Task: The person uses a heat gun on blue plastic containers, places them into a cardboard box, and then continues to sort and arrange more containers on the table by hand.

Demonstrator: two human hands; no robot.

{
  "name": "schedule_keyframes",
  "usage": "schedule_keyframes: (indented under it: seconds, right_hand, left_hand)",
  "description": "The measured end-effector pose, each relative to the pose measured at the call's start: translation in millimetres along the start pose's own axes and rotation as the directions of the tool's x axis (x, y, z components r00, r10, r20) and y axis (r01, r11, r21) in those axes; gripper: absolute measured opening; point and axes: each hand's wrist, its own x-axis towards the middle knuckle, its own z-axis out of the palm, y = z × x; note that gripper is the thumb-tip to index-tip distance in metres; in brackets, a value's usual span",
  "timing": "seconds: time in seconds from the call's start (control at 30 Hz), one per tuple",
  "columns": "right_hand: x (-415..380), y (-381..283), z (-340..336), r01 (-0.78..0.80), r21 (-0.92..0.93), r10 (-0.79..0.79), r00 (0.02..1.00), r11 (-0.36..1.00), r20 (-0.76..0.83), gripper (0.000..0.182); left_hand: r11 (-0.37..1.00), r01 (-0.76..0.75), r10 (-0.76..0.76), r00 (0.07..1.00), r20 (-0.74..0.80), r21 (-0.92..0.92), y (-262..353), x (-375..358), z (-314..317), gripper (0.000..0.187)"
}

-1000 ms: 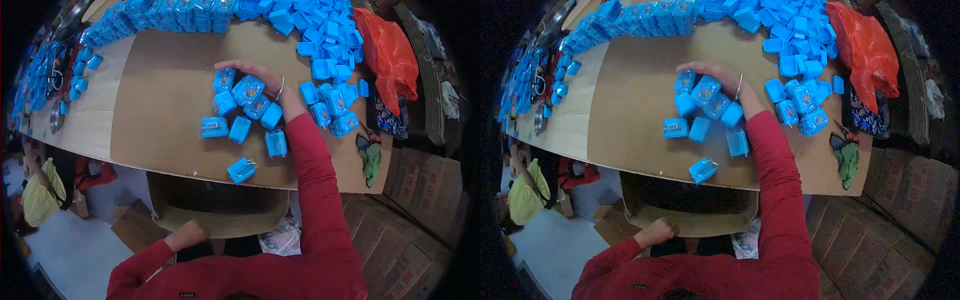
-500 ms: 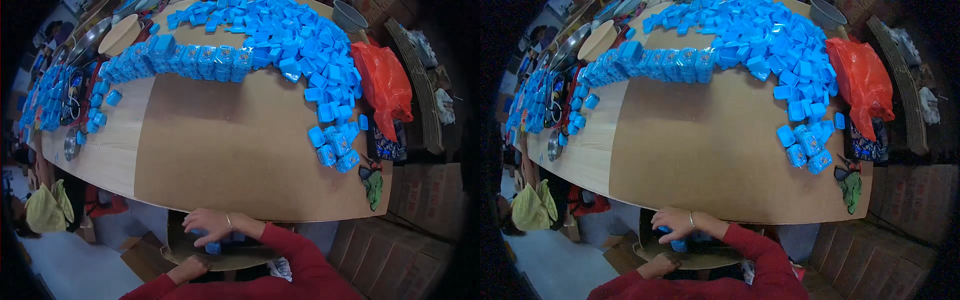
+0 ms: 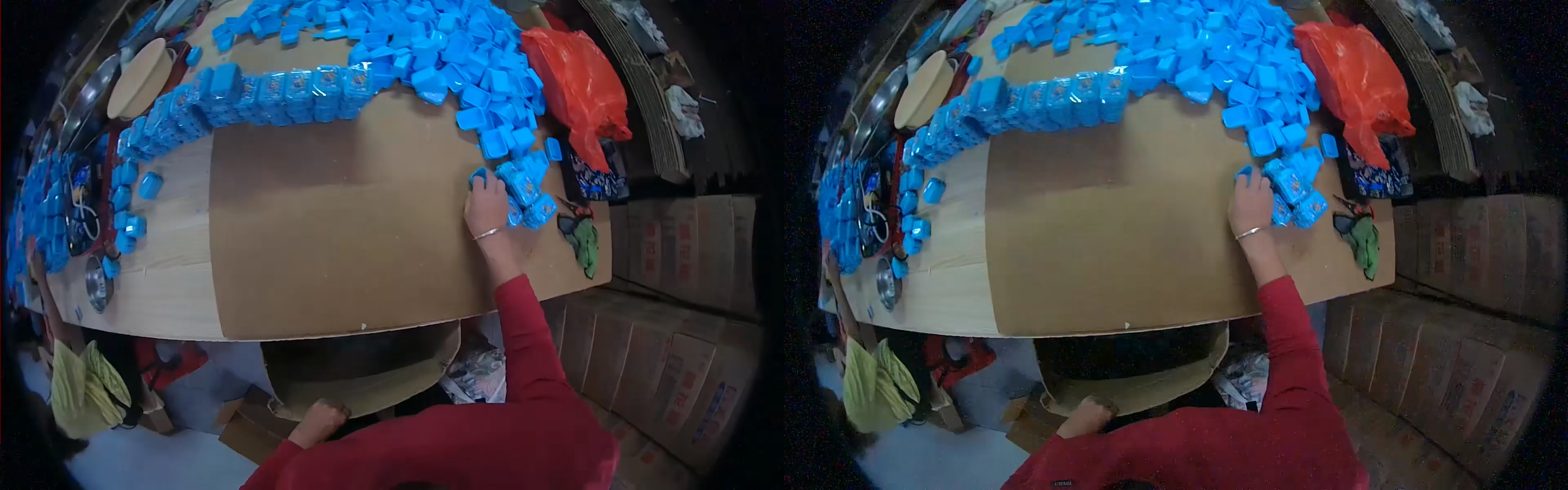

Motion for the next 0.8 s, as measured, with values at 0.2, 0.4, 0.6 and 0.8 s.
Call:
schedule_keyframes:
  seconds: [0.2,0.4,0.6,0.8]
  right_hand:
    - [-6,-28,-48,0.014,0.219,0.001,0.998,0.976,-0.066,0.044]
    - [-62,15,-50,-0.195,-0.025,0.196,0.980,0.980,0.038,0.054]
    - [-26,0,-47,-0.296,0.085,0.294,0.955,0.952,0.036,0.047]
    - [-10,-74,-61,-0.181,0.446,0.183,0.982,0.876,0.038,0.036]
  left_hand:
    - [0.999,-0.019,0.017,0.999,-0.051,-0.038,-17,-15,24,0.010]
    - [0.998,0.054,-0.052,0.990,0.129,-0.012,-51,-1,54,0.014]
    - [0.989,0.089,-0.088,0.996,-0.009,0.119,-119,32,117,0.008]
    - [0.989,0.145,-0.145,0.985,-0.088,-0.011,-126,53,95,0.010]
